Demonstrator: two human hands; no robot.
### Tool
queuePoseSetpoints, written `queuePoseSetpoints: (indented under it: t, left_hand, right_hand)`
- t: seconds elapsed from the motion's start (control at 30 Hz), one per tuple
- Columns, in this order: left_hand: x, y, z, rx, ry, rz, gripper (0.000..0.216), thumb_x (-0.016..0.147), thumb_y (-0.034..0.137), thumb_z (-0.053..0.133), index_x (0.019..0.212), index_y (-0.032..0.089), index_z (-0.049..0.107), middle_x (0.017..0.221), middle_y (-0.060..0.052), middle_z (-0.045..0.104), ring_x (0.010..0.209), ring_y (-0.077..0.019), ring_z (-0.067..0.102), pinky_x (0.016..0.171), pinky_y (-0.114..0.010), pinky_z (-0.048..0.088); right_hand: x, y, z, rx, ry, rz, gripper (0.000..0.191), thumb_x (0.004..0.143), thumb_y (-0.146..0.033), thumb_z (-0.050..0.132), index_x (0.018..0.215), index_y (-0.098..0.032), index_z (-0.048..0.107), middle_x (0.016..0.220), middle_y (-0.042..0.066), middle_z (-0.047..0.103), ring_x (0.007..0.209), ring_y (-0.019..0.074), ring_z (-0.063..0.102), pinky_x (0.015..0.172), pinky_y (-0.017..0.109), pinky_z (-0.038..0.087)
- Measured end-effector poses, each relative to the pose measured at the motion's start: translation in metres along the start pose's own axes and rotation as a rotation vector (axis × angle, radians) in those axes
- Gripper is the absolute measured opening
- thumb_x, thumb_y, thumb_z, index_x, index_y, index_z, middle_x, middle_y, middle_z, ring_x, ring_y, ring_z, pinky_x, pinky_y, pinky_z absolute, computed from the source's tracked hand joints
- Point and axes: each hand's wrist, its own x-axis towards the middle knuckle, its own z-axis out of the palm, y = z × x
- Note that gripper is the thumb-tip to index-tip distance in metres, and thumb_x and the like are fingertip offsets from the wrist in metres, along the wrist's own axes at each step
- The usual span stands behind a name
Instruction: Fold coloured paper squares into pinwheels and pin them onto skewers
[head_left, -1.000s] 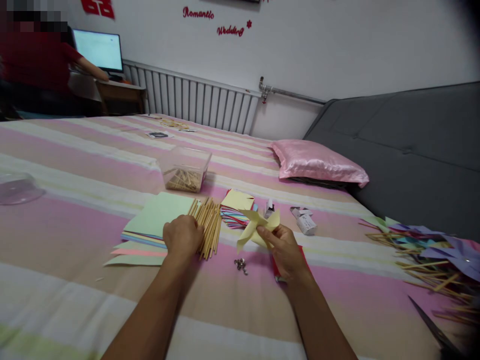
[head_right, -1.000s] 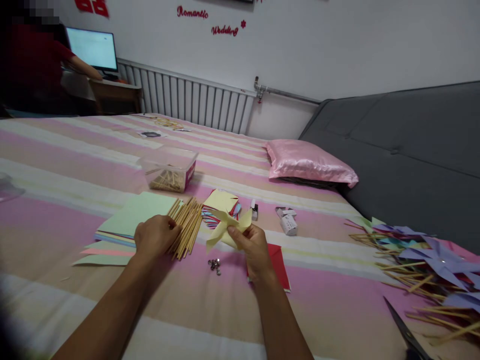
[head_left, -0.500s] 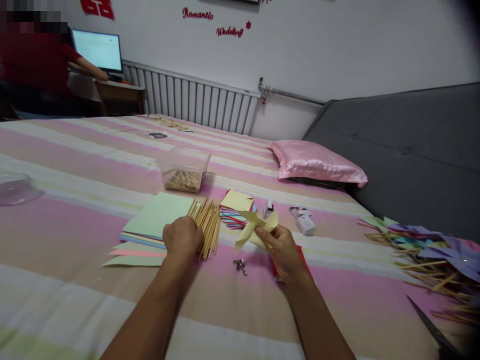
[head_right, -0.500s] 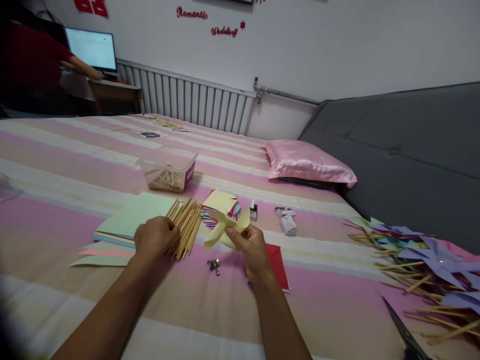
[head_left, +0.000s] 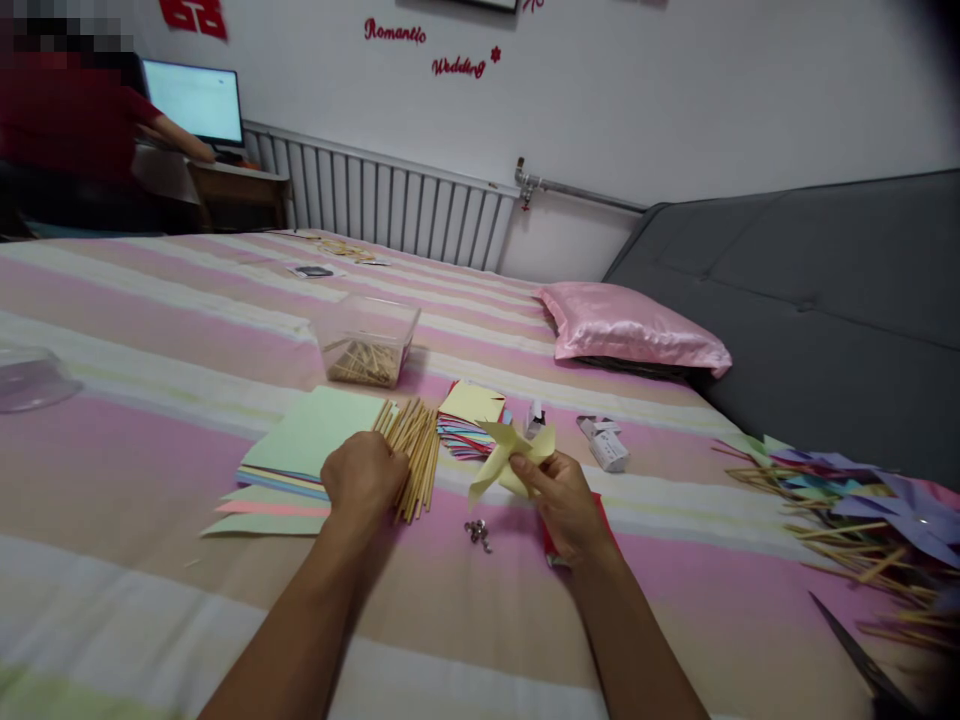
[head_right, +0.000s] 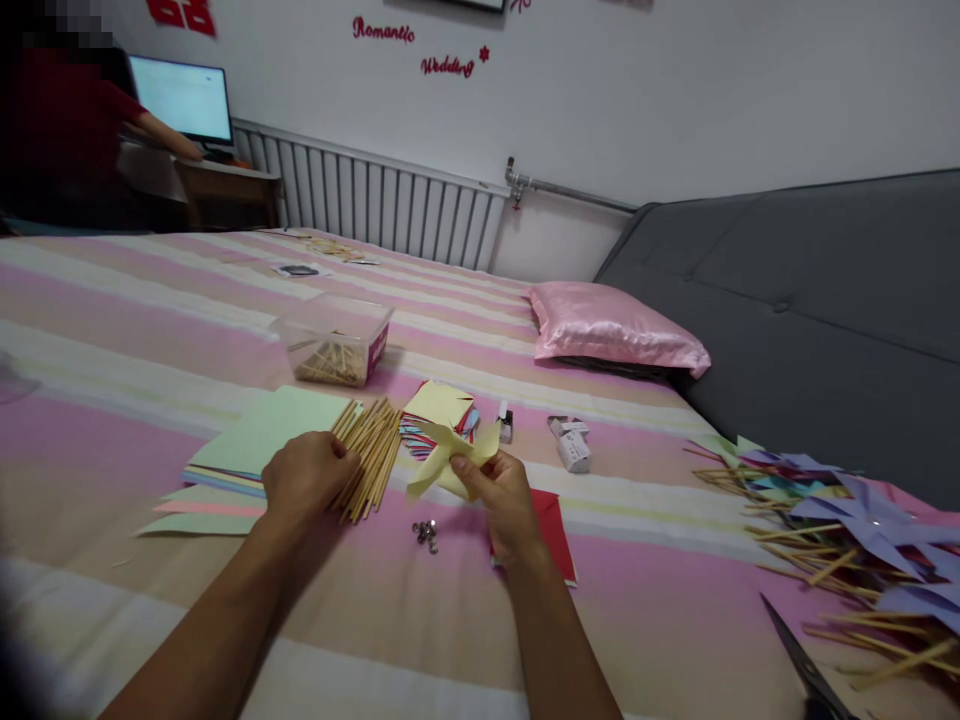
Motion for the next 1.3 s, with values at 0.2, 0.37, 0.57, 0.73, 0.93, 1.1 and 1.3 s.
queuePoseSetpoints:
  t: [0.2,0.37,0.57,0.73,0.93,1.1,1.3]
  left_hand:
    - [-0.002,0.003,0.004,-0.589,-0.04,0.333,0.016,0.069,0.03,0.056,0.068,0.017,0.066,0.07,-0.006,0.069,0.068,-0.0208,0.064,0.062,-0.029,0.045]
    - [-0.007,0.006,0.008,-0.958,-0.385,0.525,0.017,0.072,0.032,0.06,0.072,0.016,0.061,0.062,-0.001,0.063,0.055,-0.0136,0.059,0.052,-0.023,0.044]
    - [-0.017,0.012,-0.001,-0.876,-0.477,0.617,0.013,0.074,0.029,0.06,0.073,0.016,0.063,0.051,0.004,0.054,0.041,-0.0074,0.046,0.04,-0.018,0.032]
    - [-0.017,0.012,0.0,-0.884,-0.517,0.563,0.02,0.075,0.035,0.061,0.076,0.016,0.065,0.044,0.005,0.051,0.034,-0.008,0.043,0.035,-0.018,0.028]
    - [-0.013,0.008,0.002,-1.088,-0.478,0.447,0.017,0.065,0.03,0.073,0.073,0.015,0.069,0.053,0.001,0.061,0.044,-0.0093,0.052,0.043,-0.019,0.038]
    - [-0.012,0.008,-0.007,-1.506,-0.447,0.189,0.018,0.052,0.021,0.082,0.064,0.016,0.069,0.06,-0.001,0.068,0.053,-0.0077,0.056,0.049,-0.016,0.042]
    - [-0.016,0.016,-0.011,-1.897,-0.455,0.028,0.024,0.047,0.016,0.085,0.067,0.014,0.072,0.069,-0.001,0.069,0.061,-0.007,0.061,0.059,-0.014,0.049]
  right_hand:
    - [0.003,-0.003,-0.009,0.059,-0.054,-0.048,0.031,0.062,-0.032,0.08,0.088,-0.016,0.071,0.083,0.005,0.072,0.081,0.0188,0.064,0.072,0.028,0.049]
    - [0.006,-0.014,-0.014,0.265,0.045,-0.136,0.028,0.059,-0.03,0.082,0.082,-0.021,0.07,0.08,0.0,0.072,0.081,0.0152,0.066,0.075,0.025,0.052]
    - [0.006,-0.026,-0.017,0.41,0.147,-0.12,0.028,0.054,-0.027,0.084,0.076,-0.022,0.068,0.077,-0.002,0.071,0.082,0.0152,0.067,0.063,0.02,0.052]
    - [0.002,-0.026,-0.013,0.36,0.09,-0.04,0.03,0.053,-0.026,0.085,0.076,-0.02,0.067,0.069,-0.003,0.069,0.061,0.0092,0.062,0.05,0.016,0.049]
    - [0.001,-0.027,-0.018,0.333,0.074,-0.085,0.028,0.055,-0.029,0.084,0.073,-0.019,0.064,0.068,-0.004,0.066,0.062,0.0083,0.061,0.057,0.016,0.052]
    - [0.0,-0.027,-0.02,0.449,0.082,-0.101,0.028,0.055,-0.027,0.084,0.075,-0.022,0.066,0.067,-0.005,0.063,0.068,0.0087,0.061,0.061,0.016,0.053]
    - [-0.005,-0.017,-0.003,0.375,-0.077,-0.067,0.022,0.06,-0.034,0.082,0.072,-0.024,0.066,0.067,-0.003,0.061,0.063,0.0087,0.056,0.058,0.016,0.05]
